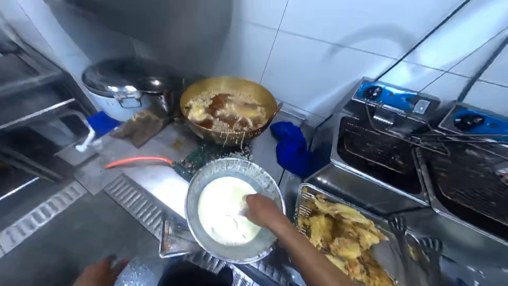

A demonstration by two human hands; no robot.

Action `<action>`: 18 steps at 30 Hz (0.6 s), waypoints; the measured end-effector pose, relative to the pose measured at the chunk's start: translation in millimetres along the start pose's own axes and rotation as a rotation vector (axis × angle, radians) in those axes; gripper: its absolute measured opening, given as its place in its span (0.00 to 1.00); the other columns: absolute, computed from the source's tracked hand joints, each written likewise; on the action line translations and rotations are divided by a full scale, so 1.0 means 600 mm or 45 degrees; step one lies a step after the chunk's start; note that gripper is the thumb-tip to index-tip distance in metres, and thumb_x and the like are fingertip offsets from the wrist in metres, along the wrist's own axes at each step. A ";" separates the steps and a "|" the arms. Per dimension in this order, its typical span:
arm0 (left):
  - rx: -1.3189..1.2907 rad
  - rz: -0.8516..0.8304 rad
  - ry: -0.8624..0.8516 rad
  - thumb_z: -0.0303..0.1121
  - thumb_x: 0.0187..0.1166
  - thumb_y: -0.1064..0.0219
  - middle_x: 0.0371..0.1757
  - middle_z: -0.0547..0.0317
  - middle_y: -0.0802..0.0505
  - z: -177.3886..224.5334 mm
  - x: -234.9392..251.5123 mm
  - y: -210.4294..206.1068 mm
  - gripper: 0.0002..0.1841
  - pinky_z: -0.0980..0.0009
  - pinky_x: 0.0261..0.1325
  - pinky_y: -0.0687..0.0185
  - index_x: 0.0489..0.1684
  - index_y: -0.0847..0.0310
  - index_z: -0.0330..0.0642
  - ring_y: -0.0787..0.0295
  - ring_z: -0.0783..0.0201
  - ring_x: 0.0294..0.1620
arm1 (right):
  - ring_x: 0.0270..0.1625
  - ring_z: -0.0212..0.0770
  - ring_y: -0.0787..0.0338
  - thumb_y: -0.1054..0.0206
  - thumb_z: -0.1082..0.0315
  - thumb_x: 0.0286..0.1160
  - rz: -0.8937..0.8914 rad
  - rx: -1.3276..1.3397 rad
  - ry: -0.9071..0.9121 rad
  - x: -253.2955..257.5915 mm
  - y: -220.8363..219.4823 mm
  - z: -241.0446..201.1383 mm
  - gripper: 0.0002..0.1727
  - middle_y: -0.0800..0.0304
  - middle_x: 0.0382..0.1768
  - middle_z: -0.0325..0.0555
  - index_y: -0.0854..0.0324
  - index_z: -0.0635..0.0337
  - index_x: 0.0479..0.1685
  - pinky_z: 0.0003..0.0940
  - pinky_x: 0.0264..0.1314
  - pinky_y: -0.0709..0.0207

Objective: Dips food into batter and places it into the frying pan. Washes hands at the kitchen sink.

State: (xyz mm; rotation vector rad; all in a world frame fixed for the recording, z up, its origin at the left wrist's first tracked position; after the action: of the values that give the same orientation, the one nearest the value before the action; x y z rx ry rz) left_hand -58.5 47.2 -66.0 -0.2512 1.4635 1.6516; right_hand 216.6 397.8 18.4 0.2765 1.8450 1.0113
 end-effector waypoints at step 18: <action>-1.007 -0.015 -0.906 0.28 0.86 0.42 0.93 0.44 0.43 0.468 0.120 0.036 0.23 0.48 0.82 0.32 0.81 0.31 0.37 0.36 0.48 0.87 | 0.59 0.60 0.10 0.27 0.64 0.77 0.235 0.591 -0.464 0.069 -0.059 -0.006 0.19 0.09 0.53 0.64 0.15 0.67 0.61 0.62 0.66 0.20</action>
State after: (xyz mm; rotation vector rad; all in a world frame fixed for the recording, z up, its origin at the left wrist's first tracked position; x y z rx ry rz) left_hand -6.6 329.4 -18.8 -0.0761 0.2519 1.9624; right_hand 201.5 397.9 -34.1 0.8644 1.7140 0.5875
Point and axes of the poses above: each hand's wrist, its own x-axis towards the middle knuckle, its own y-axis out of the back of the hand, z = x × y, the point moved 10 cm from there along x, towards the middle knuckle
